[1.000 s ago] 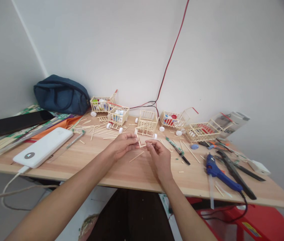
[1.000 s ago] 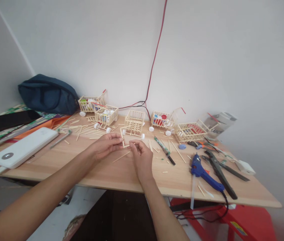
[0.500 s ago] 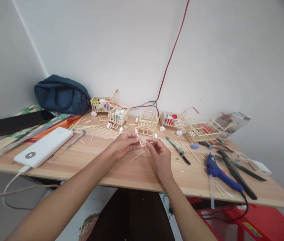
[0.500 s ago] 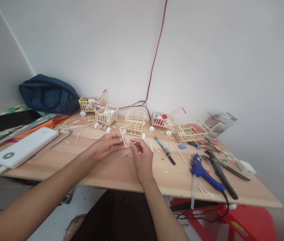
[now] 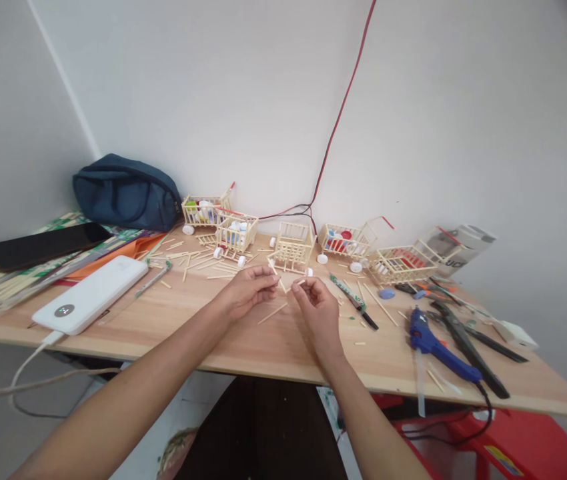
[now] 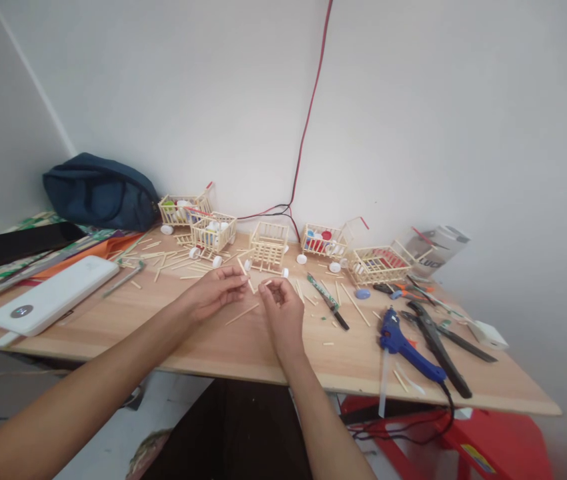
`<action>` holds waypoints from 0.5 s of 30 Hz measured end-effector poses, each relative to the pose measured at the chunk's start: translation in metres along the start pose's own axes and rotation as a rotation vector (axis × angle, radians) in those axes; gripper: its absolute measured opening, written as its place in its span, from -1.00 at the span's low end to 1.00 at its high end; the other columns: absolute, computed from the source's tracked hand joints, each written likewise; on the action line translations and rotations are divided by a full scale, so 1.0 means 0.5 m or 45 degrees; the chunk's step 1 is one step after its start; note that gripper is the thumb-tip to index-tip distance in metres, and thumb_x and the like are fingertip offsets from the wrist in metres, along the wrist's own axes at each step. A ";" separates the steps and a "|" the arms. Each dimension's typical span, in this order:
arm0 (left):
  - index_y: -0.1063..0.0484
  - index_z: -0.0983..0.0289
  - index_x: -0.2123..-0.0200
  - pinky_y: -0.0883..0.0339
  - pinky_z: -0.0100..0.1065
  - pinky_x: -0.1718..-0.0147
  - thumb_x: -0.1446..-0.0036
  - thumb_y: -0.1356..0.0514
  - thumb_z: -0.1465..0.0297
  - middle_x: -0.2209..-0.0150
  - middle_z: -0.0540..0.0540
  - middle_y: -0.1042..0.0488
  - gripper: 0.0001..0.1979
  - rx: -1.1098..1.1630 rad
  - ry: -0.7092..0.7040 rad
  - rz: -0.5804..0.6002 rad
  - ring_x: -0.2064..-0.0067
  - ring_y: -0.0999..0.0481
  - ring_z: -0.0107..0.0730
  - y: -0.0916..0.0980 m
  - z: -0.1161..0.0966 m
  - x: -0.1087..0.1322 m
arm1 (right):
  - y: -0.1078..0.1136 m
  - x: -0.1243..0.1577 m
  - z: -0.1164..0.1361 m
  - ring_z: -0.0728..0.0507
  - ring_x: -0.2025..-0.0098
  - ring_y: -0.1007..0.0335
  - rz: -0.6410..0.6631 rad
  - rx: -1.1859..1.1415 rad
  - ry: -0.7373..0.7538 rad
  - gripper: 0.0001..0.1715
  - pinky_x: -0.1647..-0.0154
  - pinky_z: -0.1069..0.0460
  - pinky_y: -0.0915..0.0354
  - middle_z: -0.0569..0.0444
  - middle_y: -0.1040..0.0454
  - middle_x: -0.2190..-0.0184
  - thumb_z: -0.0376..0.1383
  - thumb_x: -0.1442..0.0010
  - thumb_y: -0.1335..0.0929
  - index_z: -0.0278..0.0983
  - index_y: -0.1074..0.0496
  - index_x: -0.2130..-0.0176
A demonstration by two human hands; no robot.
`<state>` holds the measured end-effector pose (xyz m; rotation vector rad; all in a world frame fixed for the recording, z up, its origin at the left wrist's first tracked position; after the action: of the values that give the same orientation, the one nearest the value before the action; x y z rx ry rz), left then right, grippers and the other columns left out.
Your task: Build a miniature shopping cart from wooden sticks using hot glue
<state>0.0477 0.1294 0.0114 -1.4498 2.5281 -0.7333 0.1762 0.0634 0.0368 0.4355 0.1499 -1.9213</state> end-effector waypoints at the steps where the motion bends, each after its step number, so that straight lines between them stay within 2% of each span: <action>1: -0.41 0.39 0.40 -0.39 -0.57 0.45 0.00 -0.30 0.53 0.50 0.01 -0.43 -0.90 -0.010 0.000 0.001 0.47 -0.44 -0.61 0.000 0.000 0.000 | 0.000 0.000 0.001 -0.06 0.31 -0.32 0.002 0.011 -0.003 -0.82 0.23 0.06 -0.24 0.12 -0.42 0.39 -0.17 -0.14 -0.35 -0.25 -0.38 0.33; 7: -0.39 0.39 0.43 -0.38 -0.56 0.42 0.02 -0.33 0.50 0.48 0.05 -0.47 -0.85 -0.027 0.003 -0.011 0.44 -0.47 -0.58 0.000 0.000 0.002 | -0.002 -0.001 -0.002 -0.07 0.30 -0.34 0.018 0.089 -0.016 -0.79 0.26 0.06 -0.23 0.10 -0.45 0.35 -0.15 -0.15 -0.34 -0.25 -0.39 0.31; 15: -0.38 0.39 0.43 -0.38 -0.55 0.41 0.02 -0.31 0.52 0.49 0.05 -0.48 -0.87 -0.013 -0.037 -0.018 0.44 -0.48 -0.57 -0.003 -0.002 0.003 | -0.006 -0.003 -0.015 -0.08 0.27 -0.38 0.033 0.012 -0.031 -0.76 0.22 0.03 -0.29 0.08 -0.46 0.33 -0.13 -0.16 -0.34 -0.25 -0.38 0.24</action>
<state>0.0478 0.1280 0.0129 -1.4725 2.5061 -0.6980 0.1755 0.0682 0.0303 0.4182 0.1184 -1.9019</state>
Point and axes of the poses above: each hand's wrist, its own x-axis away from the middle knuckle, its own y-axis out of the back of the hand, z = x × y, the point moved 8 cm from there along -x, towards the middle knuckle
